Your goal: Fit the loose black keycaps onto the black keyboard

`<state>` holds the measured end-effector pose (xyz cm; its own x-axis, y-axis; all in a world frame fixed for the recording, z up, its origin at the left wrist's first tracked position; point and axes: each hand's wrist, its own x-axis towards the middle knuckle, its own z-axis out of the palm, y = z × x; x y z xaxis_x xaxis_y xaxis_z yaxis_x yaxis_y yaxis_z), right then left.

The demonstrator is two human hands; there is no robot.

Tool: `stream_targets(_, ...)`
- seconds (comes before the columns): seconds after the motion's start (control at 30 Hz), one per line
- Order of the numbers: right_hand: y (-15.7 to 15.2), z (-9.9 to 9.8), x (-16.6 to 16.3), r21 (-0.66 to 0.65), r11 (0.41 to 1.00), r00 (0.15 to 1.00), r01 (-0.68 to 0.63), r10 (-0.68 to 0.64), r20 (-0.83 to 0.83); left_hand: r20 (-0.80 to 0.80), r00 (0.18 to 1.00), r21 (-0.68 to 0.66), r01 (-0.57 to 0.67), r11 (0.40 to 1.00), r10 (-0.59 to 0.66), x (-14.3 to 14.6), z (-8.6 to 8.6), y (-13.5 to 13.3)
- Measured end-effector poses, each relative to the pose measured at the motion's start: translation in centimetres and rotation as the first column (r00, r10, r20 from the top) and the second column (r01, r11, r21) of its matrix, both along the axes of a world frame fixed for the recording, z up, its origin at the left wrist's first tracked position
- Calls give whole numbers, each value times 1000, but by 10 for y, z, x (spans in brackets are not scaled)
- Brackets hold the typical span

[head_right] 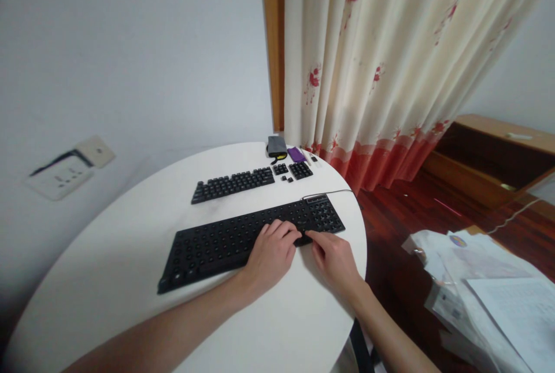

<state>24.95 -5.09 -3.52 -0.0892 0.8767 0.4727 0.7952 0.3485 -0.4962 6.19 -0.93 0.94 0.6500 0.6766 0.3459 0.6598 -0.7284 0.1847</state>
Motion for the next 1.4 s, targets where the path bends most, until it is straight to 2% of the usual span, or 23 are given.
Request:
stream_targets(0.13,0,1,-2,-44,999,1000,-2,3,20,-5,1000,-7,16,1000,-16,-1,-1,1)
stream_targets(0.3,-1,0,0,-20,999,999,44,-44,-21,-4,1000,-17,21,1000,-21,-1,-2,2)
stream_targets(0.57,-2,1,0,-16,1000,998,17,-17,-57,134,990,-36,35,999,-30,-1,2,2)
stream_targets(0.7,-2,-1,0,14,1000,996,12,-11,-91,201,978,-32,-49,998,54,-8,13,25)
stream_targets(0.83,5,9,0,58,994,987,96,-88,-136,204,958,-5,-207,978,204,-19,27,75)
stream_targets(0.97,43,38,2,93,989,993,118,-118,-2,123,943,19,-313,950,308,-19,36,130)
stream_targets(1.1,113,61,3,95,990,960,107,-128,248,16,937,16,-349,937,349,-2,36,168)
stream_targets(1.23,176,64,0,-11,996,879,84,-69,472,-64,924,-9,-379,925,378,16,26,189)
stream_targets(1.4,208,55,-7,-61,997,856,54,-15,516,-86,933,-15,-352,936,349,22,14,203)
